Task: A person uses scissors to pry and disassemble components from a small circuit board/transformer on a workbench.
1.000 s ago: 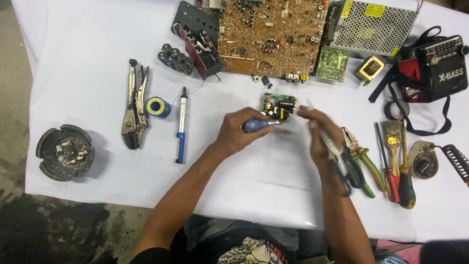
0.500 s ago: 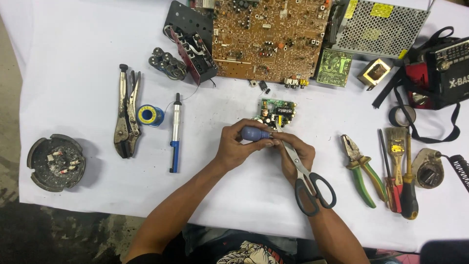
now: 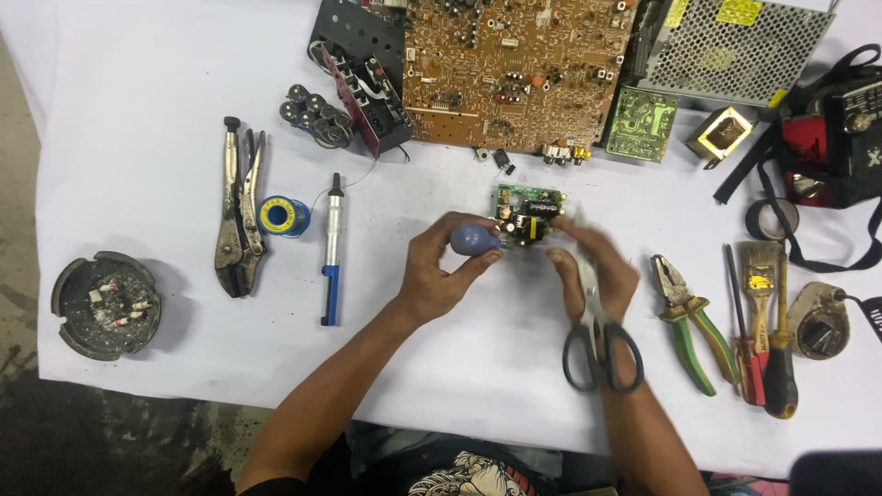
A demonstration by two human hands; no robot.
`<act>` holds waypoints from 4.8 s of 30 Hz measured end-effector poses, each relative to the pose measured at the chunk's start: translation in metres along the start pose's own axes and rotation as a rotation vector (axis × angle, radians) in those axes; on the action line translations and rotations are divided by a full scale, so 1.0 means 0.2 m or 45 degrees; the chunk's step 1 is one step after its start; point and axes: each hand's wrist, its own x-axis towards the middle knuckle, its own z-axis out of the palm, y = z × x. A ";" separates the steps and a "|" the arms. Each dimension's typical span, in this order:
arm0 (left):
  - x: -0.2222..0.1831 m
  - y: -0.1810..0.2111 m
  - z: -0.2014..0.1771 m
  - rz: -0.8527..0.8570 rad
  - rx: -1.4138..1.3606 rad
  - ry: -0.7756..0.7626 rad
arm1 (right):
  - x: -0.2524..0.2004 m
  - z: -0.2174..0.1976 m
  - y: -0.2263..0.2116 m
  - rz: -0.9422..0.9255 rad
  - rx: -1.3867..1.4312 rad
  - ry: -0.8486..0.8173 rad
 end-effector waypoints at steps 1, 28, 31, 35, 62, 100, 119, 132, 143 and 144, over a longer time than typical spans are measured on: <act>-0.01 -0.01 0.00 -0.005 -0.004 0.000 | 0.03 0.00 0.00 0.004 -0.004 -0.001; 0.09 -0.05 0.00 0.061 0.006 0.183 | 0.06 0.02 0.17 -0.406 -0.375 -0.043; 0.10 -0.05 -0.02 0.039 0.027 0.177 | 0.07 0.02 0.19 -0.383 -0.338 -0.055; 0.09 -0.08 -0.02 0.107 0.176 0.135 | 0.07 0.01 0.19 -0.361 -0.363 -0.106; 0.00 0.10 -0.35 0.331 0.798 -0.204 | 0.08 -1.12 0.34 -0.326 -1.678 -0.812; -0.21 0.19 -0.63 0.586 1.876 -0.337 | 0.07 -0.77 0.01 0.310 -1.563 -0.835; 0.06 -0.23 0.02 0.187 1.087 -0.393 | 0.13 -0.03 0.05 0.240 -0.877 -0.390; 0.05 -0.24 -0.01 0.030 0.422 -0.340 | 0.03 0.02 0.32 0.330 0.200 -0.017; 0.10 -0.18 0.02 -0.111 0.176 -0.221 | 0.13 0.03 0.29 0.311 0.105 0.010; 0.11 -0.18 0.01 -0.155 0.113 -0.186 | 0.13 0.04 0.26 0.305 0.114 0.033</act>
